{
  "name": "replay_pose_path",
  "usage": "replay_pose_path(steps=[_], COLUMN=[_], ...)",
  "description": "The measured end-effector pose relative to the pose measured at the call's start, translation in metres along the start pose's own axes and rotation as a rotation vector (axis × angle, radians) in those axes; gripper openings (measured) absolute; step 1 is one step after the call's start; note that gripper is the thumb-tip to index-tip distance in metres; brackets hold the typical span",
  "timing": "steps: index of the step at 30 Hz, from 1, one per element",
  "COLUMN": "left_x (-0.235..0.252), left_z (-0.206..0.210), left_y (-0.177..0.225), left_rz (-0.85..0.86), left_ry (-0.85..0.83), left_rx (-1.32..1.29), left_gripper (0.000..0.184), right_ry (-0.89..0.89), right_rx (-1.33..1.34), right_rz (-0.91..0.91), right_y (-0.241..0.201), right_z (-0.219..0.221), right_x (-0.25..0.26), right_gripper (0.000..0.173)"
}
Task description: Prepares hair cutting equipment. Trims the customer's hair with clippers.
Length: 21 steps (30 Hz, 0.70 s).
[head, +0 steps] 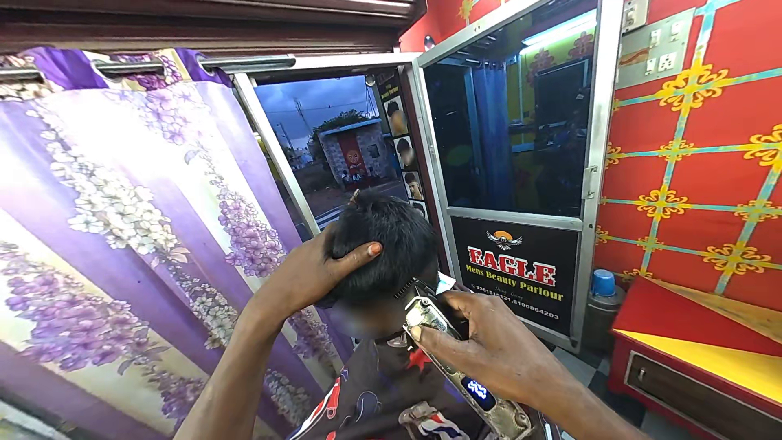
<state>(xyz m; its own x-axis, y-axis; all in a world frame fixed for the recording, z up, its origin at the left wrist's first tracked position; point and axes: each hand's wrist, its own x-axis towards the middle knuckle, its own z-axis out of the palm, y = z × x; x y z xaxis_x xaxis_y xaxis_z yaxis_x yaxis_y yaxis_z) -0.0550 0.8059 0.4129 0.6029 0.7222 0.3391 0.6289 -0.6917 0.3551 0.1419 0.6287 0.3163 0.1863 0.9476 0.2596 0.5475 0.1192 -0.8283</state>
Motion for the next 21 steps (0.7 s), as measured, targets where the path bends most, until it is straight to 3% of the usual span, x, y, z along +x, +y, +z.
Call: replay_pose_path(steps=[3, 6, 8, 10, 13, 15, 21], left_x=[-0.001, -0.001, -0.001, -0.001, -0.001, -0.001, -0.003], left_z=[0.000, -0.001, -0.001, -0.001, -0.001, -0.001, -0.002], left_y=[0.001, 0.000, -0.001, -0.001, -0.001, 0.000, 0.003], left_rz=[0.002, -0.001, -0.001, -0.009, -0.024, -0.021, -0.015], left_ry=[0.001, -0.005, -0.003, -0.001, -0.004, -0.002, -0.003], left_rx=[0.005, 0.027, 0.030, 0.019, 0.004, 0.002, 0.022], left_gripper=[0.087, 0.089, 0.088, 0.086, 0.086, 0.085, 0.086], right_ry=[0.102, 0.388, 0.406, 0.384, 0.253, 0.135, 0.124], right_rx=[-0.122, -0.441, -0.579, -0.480, -0.157, -0.035, -0.055], right_rz=[-0.093, -0.573, -0.768, -0.678, -0.219, -0.021, -0.057], right_y=[-0.006, 0.010, 0.020, 0.027, 0.023, 0.018, -0.001], right_z=[0.010, 0.034, 0.039, 0.043, 0.035, 0.021, 0.022], right_x=[-0.003, -0.004, -0.005, -0.010, -0.013, -0.008, -0.003], right_gripper=[0.048, 0.050, 0.056, 0.055, 0.053, 0.054, 0.048])
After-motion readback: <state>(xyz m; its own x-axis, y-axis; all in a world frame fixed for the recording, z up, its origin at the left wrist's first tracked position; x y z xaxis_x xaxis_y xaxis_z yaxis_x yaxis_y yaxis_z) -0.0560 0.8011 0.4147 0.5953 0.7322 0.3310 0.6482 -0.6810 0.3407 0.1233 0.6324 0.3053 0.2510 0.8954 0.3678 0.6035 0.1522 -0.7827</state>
